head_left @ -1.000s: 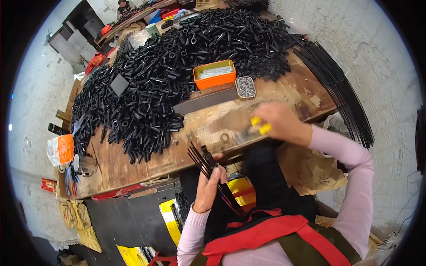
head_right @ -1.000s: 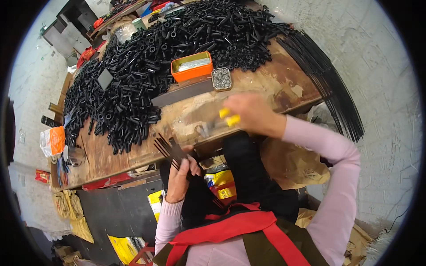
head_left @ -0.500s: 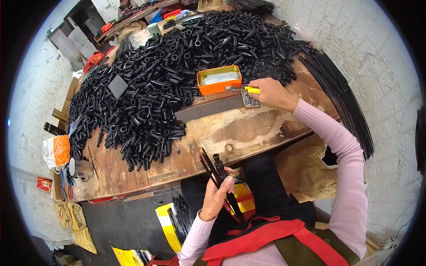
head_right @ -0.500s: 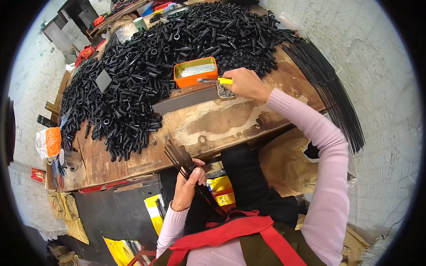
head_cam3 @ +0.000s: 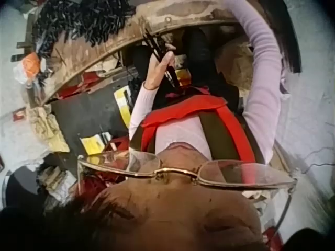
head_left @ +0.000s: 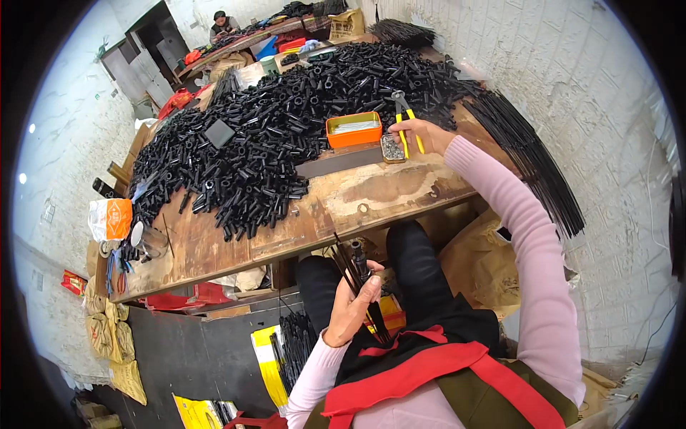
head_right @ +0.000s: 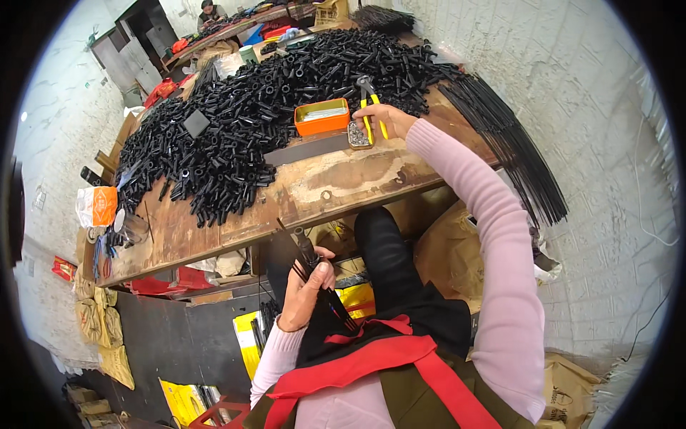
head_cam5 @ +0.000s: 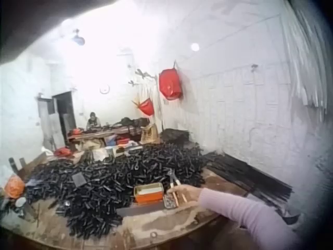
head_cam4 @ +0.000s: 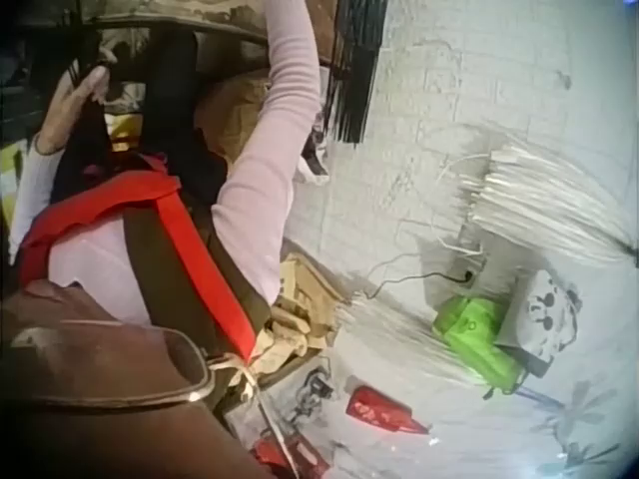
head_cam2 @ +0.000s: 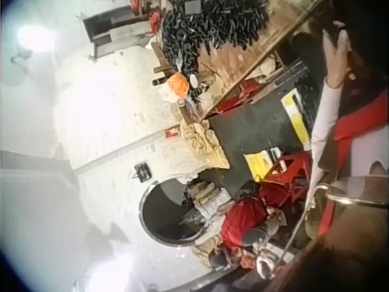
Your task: Manually assembling and trimming black electrical or plastic components using a workbench jig and pliers.
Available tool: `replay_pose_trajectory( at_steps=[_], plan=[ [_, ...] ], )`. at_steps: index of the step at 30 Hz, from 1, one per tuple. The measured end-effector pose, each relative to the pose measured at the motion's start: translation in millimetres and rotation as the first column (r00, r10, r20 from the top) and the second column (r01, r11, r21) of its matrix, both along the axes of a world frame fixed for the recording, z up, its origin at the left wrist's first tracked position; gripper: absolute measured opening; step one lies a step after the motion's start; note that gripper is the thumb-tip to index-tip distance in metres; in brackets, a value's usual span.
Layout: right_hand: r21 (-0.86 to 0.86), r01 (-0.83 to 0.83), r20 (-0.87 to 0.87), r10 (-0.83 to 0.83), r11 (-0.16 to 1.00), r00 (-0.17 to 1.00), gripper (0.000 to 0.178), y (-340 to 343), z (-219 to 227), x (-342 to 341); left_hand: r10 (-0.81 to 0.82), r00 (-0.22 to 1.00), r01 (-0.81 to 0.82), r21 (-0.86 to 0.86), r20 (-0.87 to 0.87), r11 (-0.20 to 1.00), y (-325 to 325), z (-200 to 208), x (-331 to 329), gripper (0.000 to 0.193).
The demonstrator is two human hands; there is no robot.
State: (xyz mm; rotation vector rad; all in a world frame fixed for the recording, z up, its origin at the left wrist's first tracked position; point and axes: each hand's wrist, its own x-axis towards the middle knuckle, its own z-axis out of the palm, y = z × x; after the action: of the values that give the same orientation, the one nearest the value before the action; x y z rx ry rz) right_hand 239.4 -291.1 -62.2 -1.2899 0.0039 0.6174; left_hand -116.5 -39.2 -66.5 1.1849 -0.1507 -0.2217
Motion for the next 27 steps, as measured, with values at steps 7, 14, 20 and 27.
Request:
replay_pose_trajectory(
  at_steps=[7, 14, 20, 27],
  plan=[
    [0.177, -0.036, -0.006, 0.037, 0.983, 0.999, 0.010, 17, 3, -79, 0.117, 0.992, -0.119, 0.042, 0.050, 0.992, 11, -1, -25, 0.025],
    [0.243, -0.133, 0.079, 0.117, 0.961, 0.990, 0.015, 49, 22, -264, 0.048, 0.991, -0.042, -0.050, 0.125, 0.998, 9, -6, -17, 0.038],
    [0.094, -0.063, 0.364, 0.025, 0.994, 0.931, 0.012, 55, 16, -318, 0.005, 0.989, -0.001, -0.027, 0.151, 1.000, -5, -4, -8, 0.071],
    [0.320, -0.014, 0.419, -0.128, 0.947, 0.899, 0.014, 53, 20, -337, -0.101, 0.980, 0.089, 0.080, 0.171, 0.993, -17, -2, -5, 0.083]
  ],
)
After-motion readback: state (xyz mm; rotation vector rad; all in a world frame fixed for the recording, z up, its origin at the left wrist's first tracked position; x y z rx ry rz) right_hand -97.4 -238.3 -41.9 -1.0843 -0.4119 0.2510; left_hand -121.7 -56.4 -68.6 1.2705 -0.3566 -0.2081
